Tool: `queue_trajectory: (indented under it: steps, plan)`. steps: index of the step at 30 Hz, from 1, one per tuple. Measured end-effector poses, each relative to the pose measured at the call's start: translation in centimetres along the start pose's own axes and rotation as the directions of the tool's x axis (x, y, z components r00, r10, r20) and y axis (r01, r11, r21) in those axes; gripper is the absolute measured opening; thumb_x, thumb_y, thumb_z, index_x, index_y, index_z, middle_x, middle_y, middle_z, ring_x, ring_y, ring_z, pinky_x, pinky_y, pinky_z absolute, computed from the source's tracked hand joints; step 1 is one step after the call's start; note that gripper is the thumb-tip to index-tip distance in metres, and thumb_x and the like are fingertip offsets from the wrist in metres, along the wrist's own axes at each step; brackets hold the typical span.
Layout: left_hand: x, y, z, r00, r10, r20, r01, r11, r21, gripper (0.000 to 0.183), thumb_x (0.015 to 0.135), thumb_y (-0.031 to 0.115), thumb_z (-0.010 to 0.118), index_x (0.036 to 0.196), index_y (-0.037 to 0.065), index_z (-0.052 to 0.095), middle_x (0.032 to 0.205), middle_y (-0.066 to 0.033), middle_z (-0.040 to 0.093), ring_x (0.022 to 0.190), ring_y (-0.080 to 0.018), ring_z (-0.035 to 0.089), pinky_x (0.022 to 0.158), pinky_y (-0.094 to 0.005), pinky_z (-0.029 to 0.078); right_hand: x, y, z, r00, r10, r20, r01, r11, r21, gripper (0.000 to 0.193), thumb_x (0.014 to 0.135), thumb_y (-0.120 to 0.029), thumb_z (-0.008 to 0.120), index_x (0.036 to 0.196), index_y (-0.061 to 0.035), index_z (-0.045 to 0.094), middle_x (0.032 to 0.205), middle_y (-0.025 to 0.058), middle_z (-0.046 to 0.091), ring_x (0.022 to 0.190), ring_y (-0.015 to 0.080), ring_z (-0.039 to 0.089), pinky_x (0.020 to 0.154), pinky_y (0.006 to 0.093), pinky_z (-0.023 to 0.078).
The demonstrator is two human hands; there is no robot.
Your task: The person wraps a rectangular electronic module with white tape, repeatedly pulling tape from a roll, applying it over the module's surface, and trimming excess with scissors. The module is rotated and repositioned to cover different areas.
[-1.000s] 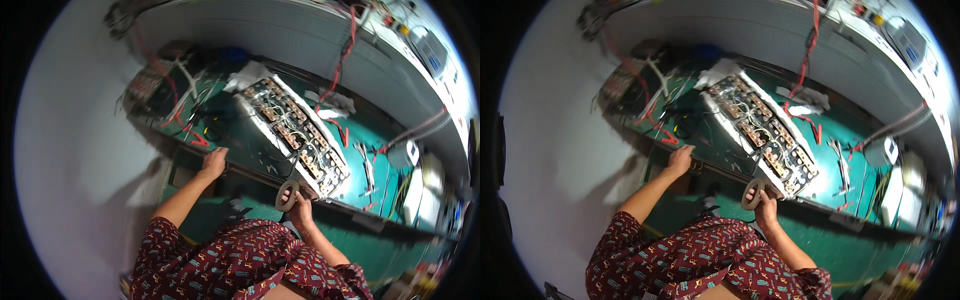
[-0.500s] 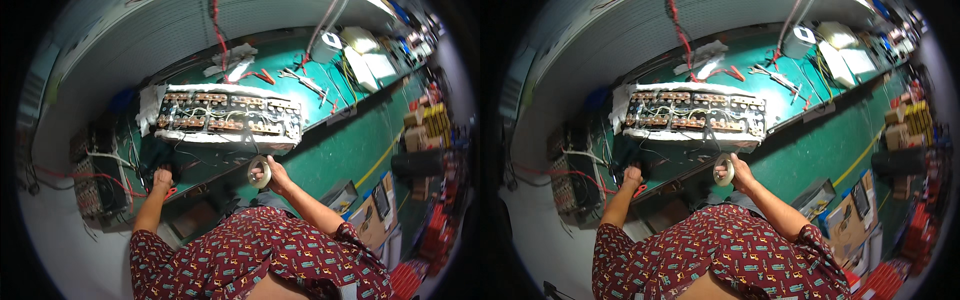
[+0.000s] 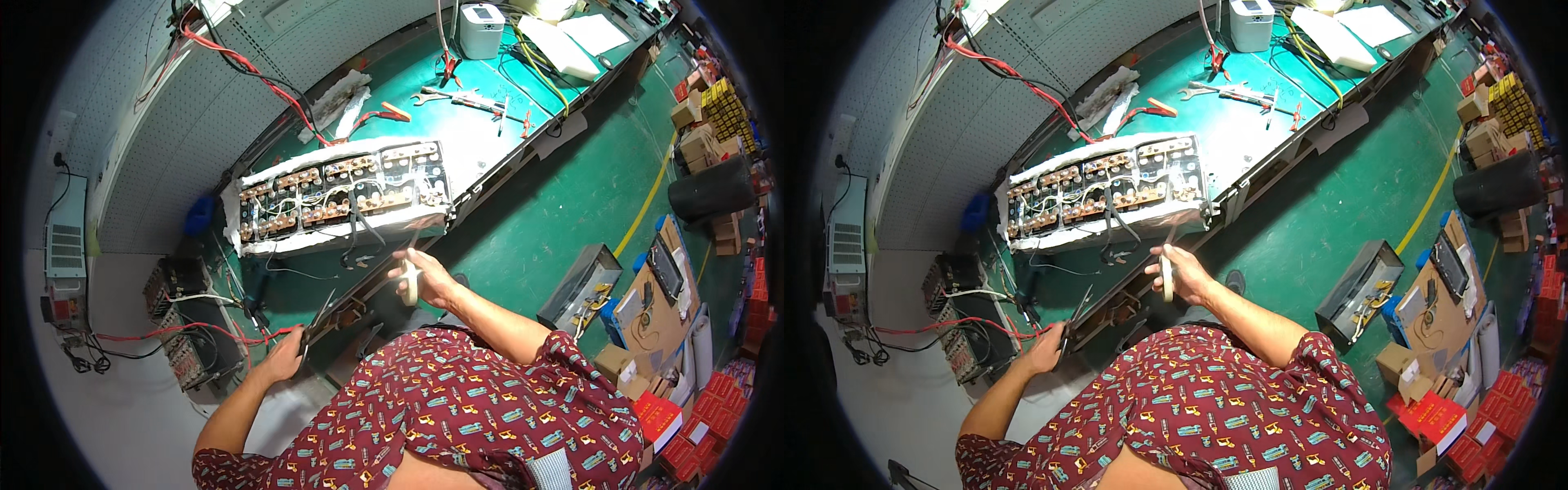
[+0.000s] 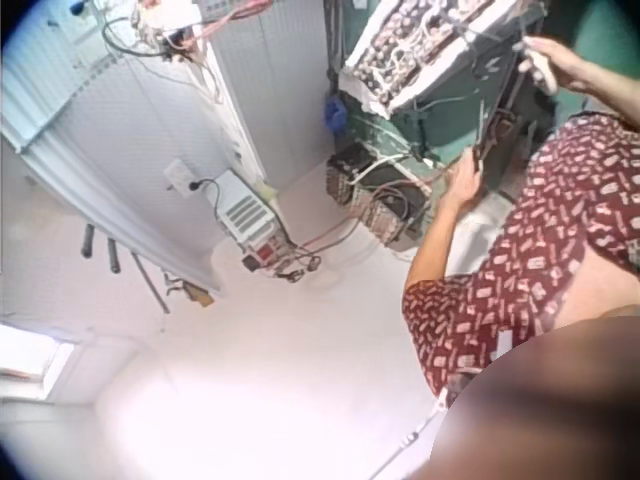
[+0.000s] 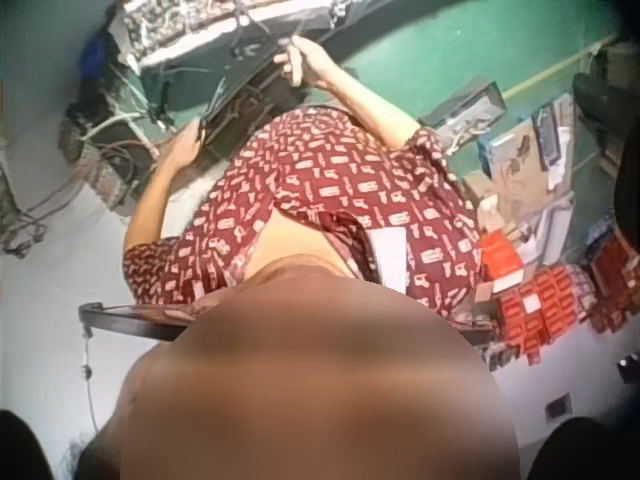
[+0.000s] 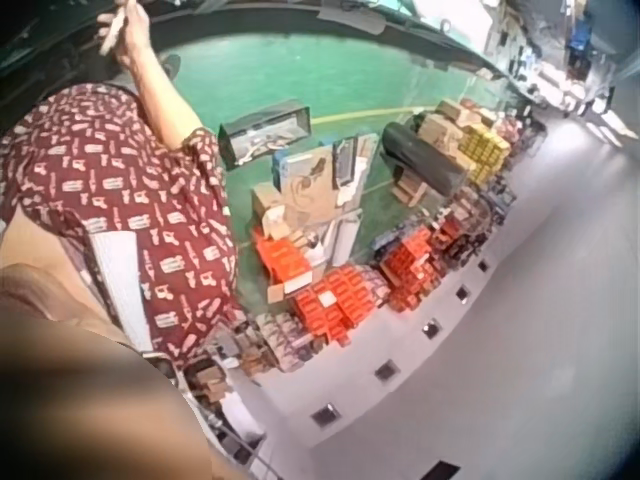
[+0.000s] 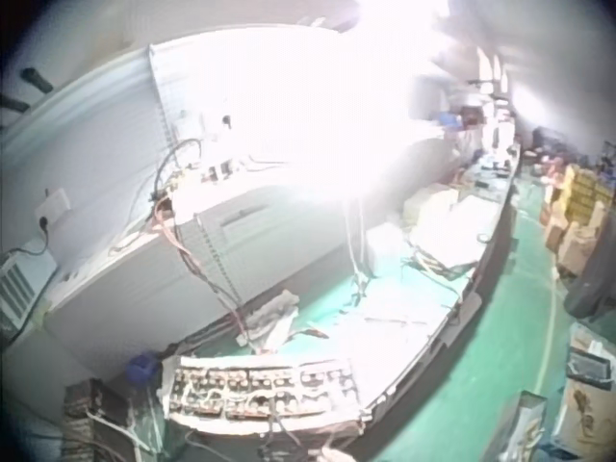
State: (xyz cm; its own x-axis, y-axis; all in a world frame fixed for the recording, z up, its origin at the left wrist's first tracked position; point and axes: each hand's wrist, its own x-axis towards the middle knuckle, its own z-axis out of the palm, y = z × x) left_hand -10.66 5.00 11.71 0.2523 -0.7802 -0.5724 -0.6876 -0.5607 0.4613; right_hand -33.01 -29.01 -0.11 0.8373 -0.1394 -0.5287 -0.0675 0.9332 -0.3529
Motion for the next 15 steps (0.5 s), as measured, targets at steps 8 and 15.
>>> queue_trajectory:
  steps: [8, 15]
  plan:
    - [12.7, 15.0, -8.6, 0.897, -0.177, 0.404, -0.012, 0.905, 0.425, 0.045, 0.095, 0.037, 0.056, 0.123, 0.001, 0.051, 0.114, -0.0271, 0.070, 0.110, -0.0441, 0.067, 0.091, -0.0550, 0.054, -0.6, -0.3, -0.7, 0.986, 0.133, 0.105, -0.142, 0.987, 0.080, 0.039, 0.111, -0.038, 0.044, 0.137, -0.0100, 0.052, 0.103, 0.0164, 0.070, 0.072, 0.0210, 0.068, 0.067, 0.0382, 0.061]
    - [19.4, 21.9, -9.3, 0.770, -0.416, 0.484, 0.021, 0.775, 0.632, 0.045, 0.090, 0.032, 0.053, 0.106, -0.004, 0.075, 0.108, -0.0231, 0.075, 0.106, -0.0373, 0.073, 0.087, -0.0501, 0.057, -1.1, -1.0, -0.7, 0.983, 0.163, 0.084, -0.170, 0.982, 0.085, 0.031, 0.110, -0.035, 0.046, 0.125, -0.0092, 0.055, 0.100, 0.0145, 0.071, 0.074, 0.0230, 0.070, 0.067, 0.0392, 0.063]
